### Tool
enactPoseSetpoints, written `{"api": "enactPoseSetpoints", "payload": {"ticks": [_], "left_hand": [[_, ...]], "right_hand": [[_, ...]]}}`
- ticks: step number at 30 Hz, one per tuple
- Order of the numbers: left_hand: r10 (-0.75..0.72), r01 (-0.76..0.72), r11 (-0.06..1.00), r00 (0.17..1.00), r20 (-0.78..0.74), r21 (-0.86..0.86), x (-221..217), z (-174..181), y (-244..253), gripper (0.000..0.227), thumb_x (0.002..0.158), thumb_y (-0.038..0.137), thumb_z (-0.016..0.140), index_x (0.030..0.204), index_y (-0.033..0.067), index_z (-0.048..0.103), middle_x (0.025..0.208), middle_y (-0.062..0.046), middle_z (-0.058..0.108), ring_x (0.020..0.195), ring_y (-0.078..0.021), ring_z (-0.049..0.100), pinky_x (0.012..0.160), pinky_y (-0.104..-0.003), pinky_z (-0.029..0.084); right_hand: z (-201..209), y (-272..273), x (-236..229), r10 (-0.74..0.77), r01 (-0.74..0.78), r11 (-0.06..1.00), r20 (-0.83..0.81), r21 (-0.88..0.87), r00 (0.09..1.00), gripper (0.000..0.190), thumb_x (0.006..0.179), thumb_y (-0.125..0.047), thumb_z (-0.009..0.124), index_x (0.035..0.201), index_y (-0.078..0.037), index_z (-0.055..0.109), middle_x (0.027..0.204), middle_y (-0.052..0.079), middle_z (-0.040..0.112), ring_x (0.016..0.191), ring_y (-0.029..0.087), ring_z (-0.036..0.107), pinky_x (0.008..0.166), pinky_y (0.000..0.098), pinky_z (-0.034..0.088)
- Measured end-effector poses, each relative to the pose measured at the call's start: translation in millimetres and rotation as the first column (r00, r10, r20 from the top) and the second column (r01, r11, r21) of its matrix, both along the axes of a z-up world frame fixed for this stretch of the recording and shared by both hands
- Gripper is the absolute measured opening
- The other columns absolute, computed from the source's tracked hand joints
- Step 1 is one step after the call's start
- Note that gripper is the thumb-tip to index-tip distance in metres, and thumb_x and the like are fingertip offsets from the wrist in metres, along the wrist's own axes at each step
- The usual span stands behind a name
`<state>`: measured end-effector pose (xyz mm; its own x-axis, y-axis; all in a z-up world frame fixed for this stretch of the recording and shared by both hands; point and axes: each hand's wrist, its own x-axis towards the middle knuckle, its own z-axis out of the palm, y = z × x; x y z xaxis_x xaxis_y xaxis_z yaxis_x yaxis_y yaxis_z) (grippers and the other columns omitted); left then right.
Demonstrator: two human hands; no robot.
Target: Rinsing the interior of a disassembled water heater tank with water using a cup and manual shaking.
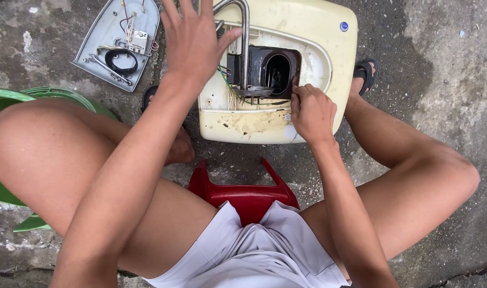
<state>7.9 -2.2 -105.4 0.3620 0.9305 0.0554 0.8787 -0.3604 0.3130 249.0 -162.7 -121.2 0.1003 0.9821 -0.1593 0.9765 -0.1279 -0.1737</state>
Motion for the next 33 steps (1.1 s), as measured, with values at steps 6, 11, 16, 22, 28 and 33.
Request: {"api": "enactPoseSetpoints", "payload": {"ticks": [6,11,16,22,28,33], "left_hand": [[-0.457,0.454,0.885,0.889,-0.012,-0.098,37,15,-61,0.077,0.086,0.061,0.071,0.145,0.0136,0.058,0.160,-0.029,0.034,0.148,-0.0516,0.015,0.120,-0.065,0.018],[-0.631,0.612,0.775,0.743,-0.221,-0.157,39,14,-71,0.026,0.074,0.001,0.080,0.097,0.0138,0.078,0.129,-0.021,0.067,0.148,-0.0552,0.027,0.114,-0.069,0.032],[-0.655,0.616,0.751,0.740,-0.152,-0.238,40,7,-71,0.019,0.080,-0.006,0.074,0.094,0.0059,0.077,0.119,-0.018,0.072,0.151,-0.0421,0.039,0.120,-0.063,0.031],[-0.569,0.568,0.822,0.821,0.043,0.038,34,-19,-80,0.010,0.083,0.002,0.079,0.089,0.0102,0.082,0.096,-0.008,0.078,0.129,-0.0343,0.062,0.108,-0.051,0.049],[-0.600,0.598,0.800,0.799,0.052,0.052,33,-20,-81,0.012,0.082,0.001,0.081,0.089,0.0106,0.082,0.091,-0.009,0.078,0.123,-0.0311,0.066,0.107,-0.048,0.052],[-0.600,0.600,0.800,0.799,0.036,0.025,35,-9,-74,0.012,0.084,0.005,0.080,0.094,0.0113,0.081,0.099,-0.010,0.079,0.127,-0.0292,0.064,0.111,-0.052,0.047]], "right_hand": [[-9,6,4,0.056,-0.067,0.984,0.072,0.163,0.996,0.015,0.101,-0.012,0.058,0.091,-0.005,0.068,0.084,0.009,0.061,0.075,0.033,0.060,0.045,0.0493,0.039],[3,-6,7,0.061,-0.061,0.998,0.011,0.030,0.998,0.017,0.099,-0.011,0.061,0.106,-0.003,0.074,0.088,0.008,0.065,0.077,0.033,0.062,0.048,0.0510,0.045],[-9,9,12,0.108,-0.111,0.979,0.032,0.169,0.994,0.016,0.101,-0.008,0.060,0.106,-0.002,0.074,0.086,0.008,0.062,0.071,0.030,0.061,0.044,0.0463,0.044],[8,15,15,0.059,-0.059,0.996,0.007,0.063,0.998,0.017,0.102,-0.012,0.062,0.107,-0.010,0.077,0.080,-0.001,0.062,0.078,0.019,0.067,0.067,0.0362,0.056],[2,7,17,0.107,-0.107,0.994,0.015,0.021,0.994,0.017,0.100,-0.016,0.062,0.106,-0.012,0.077,0.079,0.000,0.061,0.077,0.022,0.067,0.066,0.0398,0.057],[14,3,26,-0.008,0.015,0.998,-0.118,0.061,0.993,0.015,0.099,-0.018,0.067,0.108,-0.019,0.079,0.077,-0.002,0.062,0.075,0.021,0.066,0.067,0.0423,0.056]]}}
